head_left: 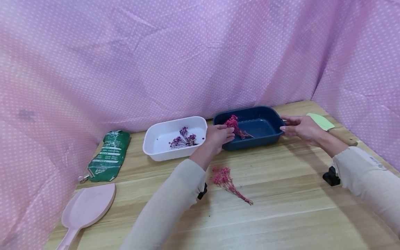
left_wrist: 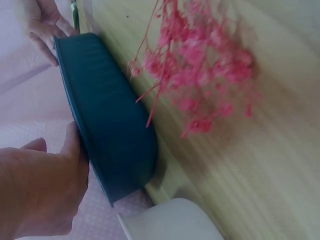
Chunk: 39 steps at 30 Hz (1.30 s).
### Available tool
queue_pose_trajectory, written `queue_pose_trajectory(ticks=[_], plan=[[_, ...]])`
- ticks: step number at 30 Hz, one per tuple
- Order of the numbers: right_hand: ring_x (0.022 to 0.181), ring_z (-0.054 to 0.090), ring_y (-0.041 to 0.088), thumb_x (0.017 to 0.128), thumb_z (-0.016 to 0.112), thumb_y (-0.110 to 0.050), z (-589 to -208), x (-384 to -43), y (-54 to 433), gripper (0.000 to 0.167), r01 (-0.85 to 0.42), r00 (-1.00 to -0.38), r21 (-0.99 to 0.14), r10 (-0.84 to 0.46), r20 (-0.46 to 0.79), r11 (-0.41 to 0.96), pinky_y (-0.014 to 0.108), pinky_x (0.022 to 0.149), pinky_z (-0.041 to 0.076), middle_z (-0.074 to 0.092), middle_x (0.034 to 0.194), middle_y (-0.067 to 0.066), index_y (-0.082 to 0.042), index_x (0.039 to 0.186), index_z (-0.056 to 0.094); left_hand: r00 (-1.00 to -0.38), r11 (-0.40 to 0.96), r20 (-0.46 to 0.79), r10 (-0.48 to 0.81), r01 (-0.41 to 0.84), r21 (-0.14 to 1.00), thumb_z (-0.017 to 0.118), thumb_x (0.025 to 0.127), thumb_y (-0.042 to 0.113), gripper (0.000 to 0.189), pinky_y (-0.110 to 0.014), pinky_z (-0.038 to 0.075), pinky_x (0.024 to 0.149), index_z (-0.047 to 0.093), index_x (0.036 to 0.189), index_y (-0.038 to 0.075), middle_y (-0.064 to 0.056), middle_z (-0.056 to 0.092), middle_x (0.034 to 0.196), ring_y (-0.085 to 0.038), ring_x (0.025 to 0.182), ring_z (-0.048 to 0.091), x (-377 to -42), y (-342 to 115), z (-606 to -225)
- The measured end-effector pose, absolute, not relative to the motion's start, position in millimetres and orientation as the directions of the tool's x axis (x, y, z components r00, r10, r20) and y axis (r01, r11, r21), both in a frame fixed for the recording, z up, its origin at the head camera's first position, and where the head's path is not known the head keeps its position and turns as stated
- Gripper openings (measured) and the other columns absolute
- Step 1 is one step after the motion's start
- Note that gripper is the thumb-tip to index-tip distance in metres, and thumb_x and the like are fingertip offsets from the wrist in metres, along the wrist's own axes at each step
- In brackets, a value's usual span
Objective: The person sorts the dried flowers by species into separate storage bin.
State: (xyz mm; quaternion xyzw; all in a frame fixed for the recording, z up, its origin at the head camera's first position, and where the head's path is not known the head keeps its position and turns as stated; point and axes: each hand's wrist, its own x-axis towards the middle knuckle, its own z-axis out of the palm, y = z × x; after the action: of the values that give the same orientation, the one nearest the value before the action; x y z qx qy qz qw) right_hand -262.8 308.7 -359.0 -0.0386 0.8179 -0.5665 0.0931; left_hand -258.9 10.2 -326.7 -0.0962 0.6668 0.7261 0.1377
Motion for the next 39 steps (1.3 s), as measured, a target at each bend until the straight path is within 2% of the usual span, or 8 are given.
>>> queue_pose_trajectory(ticks=[4, 7, 10, 18, 23, 27, 34, 39], plan=[[0.091, 0.055, -0.011, 0.094, 0.063, -0.012, -358, -262, 309, 0.069, 0.05, -0.979, -0.932, -0.168, -0.117, 0.358, 0.03, 0.088, 0.055, 0.031, 0.146, 0.033, 0.001, 0.15, 0.025, -0.939, -0.097, -0.334, 0.08, -0.341, 0.935, 0.065, 0.092, 0.008, 0.036, -0.032, 0.058, 0.083, 0.057, 0.125, -0.004, -0.021, 0.064, 0.118, -0.03, 0.099, 0.067, -247, 9, -325], [0.092, 0.056, -0.011, 0.094, 0.063, -0.012, -358, -263, 310, 0.069, 0.055, -0.979, -0.935, -0.168, -0.12, 0.35, 0.031, 0.089, 0.055, 0.032, 0.145, 0.032, 0.002, 0.149, 0.026, -0.938, -0.109, -0.334, 0.093, -0.343, 0.933, 0.066, 0.092, 0.012, 0.027, -0.032, 0.059, 0.079, 0.062, 0.115, -0.001, -0.019, 0.067, 0.108, -0.027, 0.091, 0.069, -236, 5, -322], [0.094, 0.058, -0.007, 0.093, 0.064, -0.013, -359, -263, 310, 0.069, 0.053, -0.979, -0.942, -0.171, -0.115, 0.33, 0.033, 0.09, 0.054, 0.033, 0.144, 0.031, 0.003, 0.149, 0.026, -0.94, -0.116, -0.326, 0.102, -0.337, 0.934, 0.066, 0.092, 0.016, 0.023, -0.031, 0.06, 0.076, 0.064, 0.11, 0.001, -0.014, 0.068, 0.099, -0.027, 0.09, 0.069, -224, -3, -318], [0.094, 0.06, -0.004, 0.094, 0.063, -0.011, -359, -261, 310, 0.068, 0.054, -0.978, -0.946, -0.175, -0.115, 0.32, 0.034, 0.091, 0.054, 0.036, 0.141, 0.028, 0.003, 0.149, 0.026, -0.944, -0.08, -0.301, 0.134, -0.313, 0.946, 0.063, 0.095, 0.023, 0.034, -0.033, 0.059, 0.078, 0.06, 0.118, -0.001, -0.017, 0.068, 0.103, -0.029, 0.093, 0.069, -192, -35, -310], [0.095, 0.063, 0.0, 0.093, 0.065, -0.011, -358, -261, 310, 0.07, 0.067, -0.977, -0.956, -0.176, -0.121, 0.287, 0.033, 0.09, 0.054, 0.057, 0.121, 0.005, 0.004, 0.149, 0.026, -0.935, -0.05, -0.318, 0.154, -0.329, 0.943, 0.059, 0.097, 0.021, 0.034, -0.036, 0.057, 0.086, 0.057, 0.12, -0.004, -0.019, 0.065, 0.108, -0.03, 0.097, 0.067, -175, -56, -317], [0.095, 0.064, 0.002, 0.091, 0.066, -0.01, -357, -260, 310, 0.071, 0.079, -0.976, -0.963, -0.176, -0.127, 0.256, 0.033, 0.089, 0.055, 0.061, 0.108, -0.01, 0.004, 0.149, 0.026, -0.924, -0.025, -0.352, 0.149, -0.359, 0.933, 0.057, 0.098, 0.021, 0.036, -0.039, 0.055, 0.089, 0.055, 0.123, -0.005, -0.022, 0.062, 0.115, -0.031, 0.101, 0.066, -163, -70, -328], [0.095, 0.064, 0.002, 0.092, 0.065, -0.009, -358, -261, 310, 0.07, 0.062, -0.978, -0.959, -0.175, -0.113, 0.275, 0.034, 0.089, 0.055, 0.06, 0.113, -0.005, 0.005, 0.148, 0.026, -0.892, -0.002, -0.43, 0.138, -0.434, 0.901, 0.058, 0.098, 0.023, 0.042, -0.036, 0.058, 0.083, 0.051, 0.129, -0.005, -0.024, 0.06, 0.121, -0.034, 0.104, 0.065, -148, -83, -341], [0.094, 0.064, 0.003, 0.092, 0.065, -0.009, -356, -260, 309, 0.071, 0.073, -0.977, -0.964, -0.178, -0.121, 0.254, 0.034, 0.089, 0.055, 0.063, 0.106, -0.011, 0.005, 0.148, 0.025, -0.881, 0.007, -0.443, 0.167, -0.449, 0.894, 0.057, 0.098, 0.018, 0.04, -0.036, 0.059, 0.08, 0.051, 0.128, -0.008, -0.024, 0.063, 0.115, -0.031, 0.097, 0.067, -138, -86, -351]])
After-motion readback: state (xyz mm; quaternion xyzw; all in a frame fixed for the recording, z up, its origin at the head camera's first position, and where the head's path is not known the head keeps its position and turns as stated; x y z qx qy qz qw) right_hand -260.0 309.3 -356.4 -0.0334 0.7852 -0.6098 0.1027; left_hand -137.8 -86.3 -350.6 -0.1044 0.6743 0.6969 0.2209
